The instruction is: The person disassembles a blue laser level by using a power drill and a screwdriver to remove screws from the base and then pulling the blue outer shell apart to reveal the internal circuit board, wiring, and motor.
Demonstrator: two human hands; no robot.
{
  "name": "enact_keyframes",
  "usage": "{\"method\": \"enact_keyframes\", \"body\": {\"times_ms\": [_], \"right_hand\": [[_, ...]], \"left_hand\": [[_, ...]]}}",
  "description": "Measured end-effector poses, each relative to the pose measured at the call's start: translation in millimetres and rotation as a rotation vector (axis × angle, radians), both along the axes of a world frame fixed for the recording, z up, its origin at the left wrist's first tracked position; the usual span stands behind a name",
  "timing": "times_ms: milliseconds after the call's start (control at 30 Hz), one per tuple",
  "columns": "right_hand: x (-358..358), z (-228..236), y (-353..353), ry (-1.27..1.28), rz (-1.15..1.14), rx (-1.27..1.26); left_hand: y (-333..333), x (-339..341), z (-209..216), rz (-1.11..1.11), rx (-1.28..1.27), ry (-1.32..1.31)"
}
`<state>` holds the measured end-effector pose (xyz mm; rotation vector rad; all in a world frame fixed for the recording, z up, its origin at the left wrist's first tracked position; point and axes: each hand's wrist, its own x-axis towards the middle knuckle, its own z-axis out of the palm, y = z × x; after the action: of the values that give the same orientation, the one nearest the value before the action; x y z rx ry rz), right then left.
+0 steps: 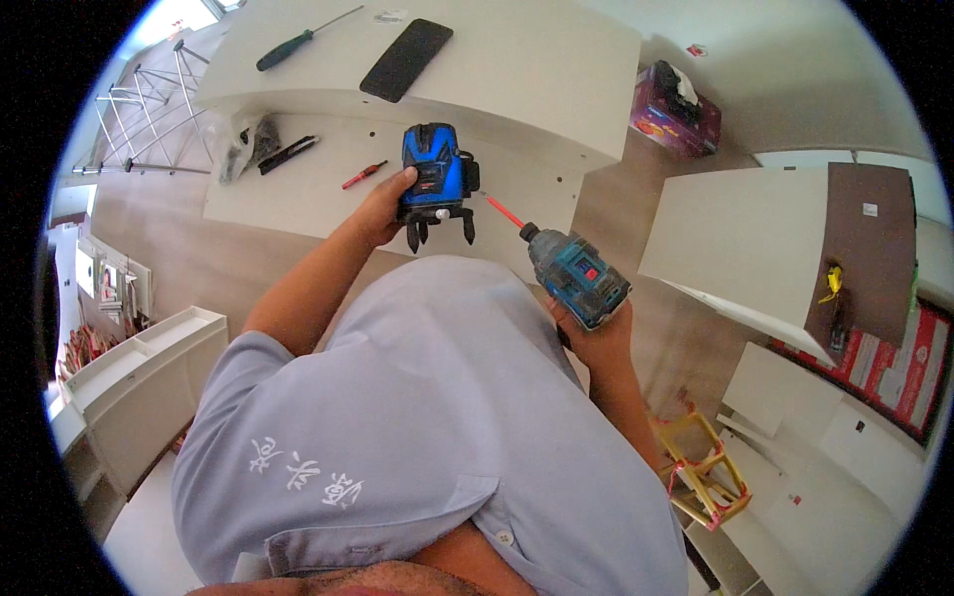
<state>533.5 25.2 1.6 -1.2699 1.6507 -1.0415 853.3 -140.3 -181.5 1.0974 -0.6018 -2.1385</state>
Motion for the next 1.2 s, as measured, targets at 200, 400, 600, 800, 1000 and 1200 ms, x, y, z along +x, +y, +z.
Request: {"method": "enact_keyframes", "body": {"times_ms": [200,400,600,800,1000,1200], "right_hand": [[-9,-16,6,-0.036,-0.048,0.109],[-18,-33,-3,-0.051,-0.005,0.111],[-14,-49,-60,-0.501,-0.061,0.066],[-15,-75,-88,-0.639,-0.065,0.042],[-14,-87,-94,-0.680,-0.034,0.091],[-13,-88,-88,-0.669,-0.039,0.122]], "left_hand": [[-9,-4,-23,-0.042,0.043,-0.133],[-11,2,-48,-0.062,0.014,-0.166],[-10,0,-20,-0.045,-0.023,-0.262],[-5,8,4,0.013,-0.106,-0.479],[-11,29,-26,0.102,-0.106,-0.564],[-15,31,-8,0.008,-0.152,-0.752]]}}
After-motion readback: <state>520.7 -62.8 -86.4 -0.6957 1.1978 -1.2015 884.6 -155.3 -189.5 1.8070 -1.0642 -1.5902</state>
